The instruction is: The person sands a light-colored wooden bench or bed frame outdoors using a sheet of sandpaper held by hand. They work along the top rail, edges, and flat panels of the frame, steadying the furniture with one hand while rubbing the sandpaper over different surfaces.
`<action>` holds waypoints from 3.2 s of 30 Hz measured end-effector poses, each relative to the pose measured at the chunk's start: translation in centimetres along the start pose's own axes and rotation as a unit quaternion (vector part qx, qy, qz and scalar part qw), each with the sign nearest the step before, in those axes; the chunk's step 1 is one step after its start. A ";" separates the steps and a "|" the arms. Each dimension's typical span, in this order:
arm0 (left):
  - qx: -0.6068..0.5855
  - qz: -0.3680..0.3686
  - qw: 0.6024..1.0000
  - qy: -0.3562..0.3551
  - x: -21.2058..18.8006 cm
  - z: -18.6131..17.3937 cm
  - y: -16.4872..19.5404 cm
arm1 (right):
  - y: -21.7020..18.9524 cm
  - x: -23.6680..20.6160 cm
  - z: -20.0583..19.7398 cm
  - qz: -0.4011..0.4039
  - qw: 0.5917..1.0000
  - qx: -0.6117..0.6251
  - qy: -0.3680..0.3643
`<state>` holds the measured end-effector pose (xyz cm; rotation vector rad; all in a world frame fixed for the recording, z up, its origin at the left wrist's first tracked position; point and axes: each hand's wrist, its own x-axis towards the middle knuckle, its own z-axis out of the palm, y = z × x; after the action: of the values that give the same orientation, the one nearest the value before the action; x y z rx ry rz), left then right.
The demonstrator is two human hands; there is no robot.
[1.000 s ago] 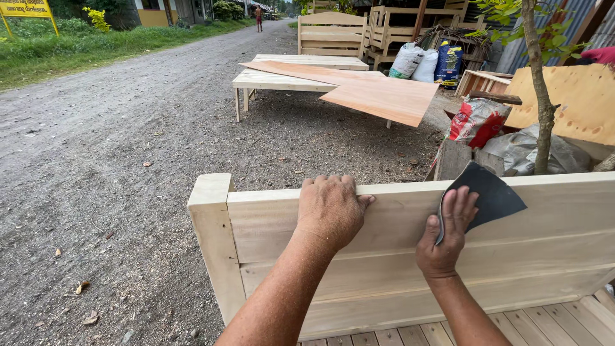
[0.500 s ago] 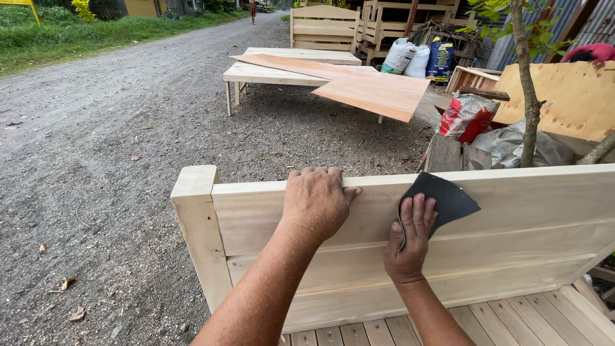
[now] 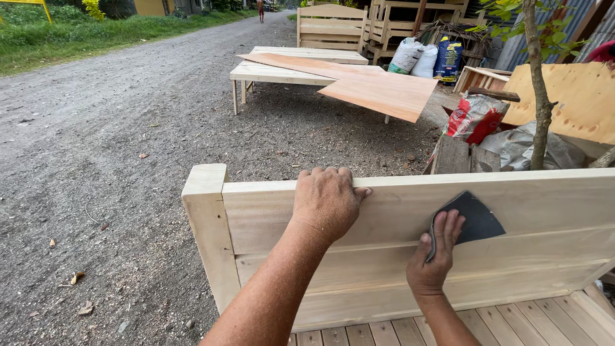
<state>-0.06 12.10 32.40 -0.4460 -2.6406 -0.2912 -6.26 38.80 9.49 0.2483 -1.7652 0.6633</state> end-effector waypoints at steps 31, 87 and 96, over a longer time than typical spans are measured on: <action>0.001 0.008 1.000 -0.008 0.2 0.2 -0.1 | -1.3 7.1 -1.1 -0.075 0.997 -0.007 -0.007; 0.018 0.006 0.998 0.052 -2.3 -1.2 -7.2 | -14.3 2.7 6.2 -0.076 0.997 0.009 -0.025; 0.016 -0.009 1.000 0.025 -2.3 -1.6 -6.9 | -7.9 5.7 0.7 -0.095 0.995 -0.018 0.015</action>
<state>0.07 4.63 31.83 -0.3981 -2.5977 -0.2611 -4.70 32.87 17.16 0.3749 -1.6976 0.4955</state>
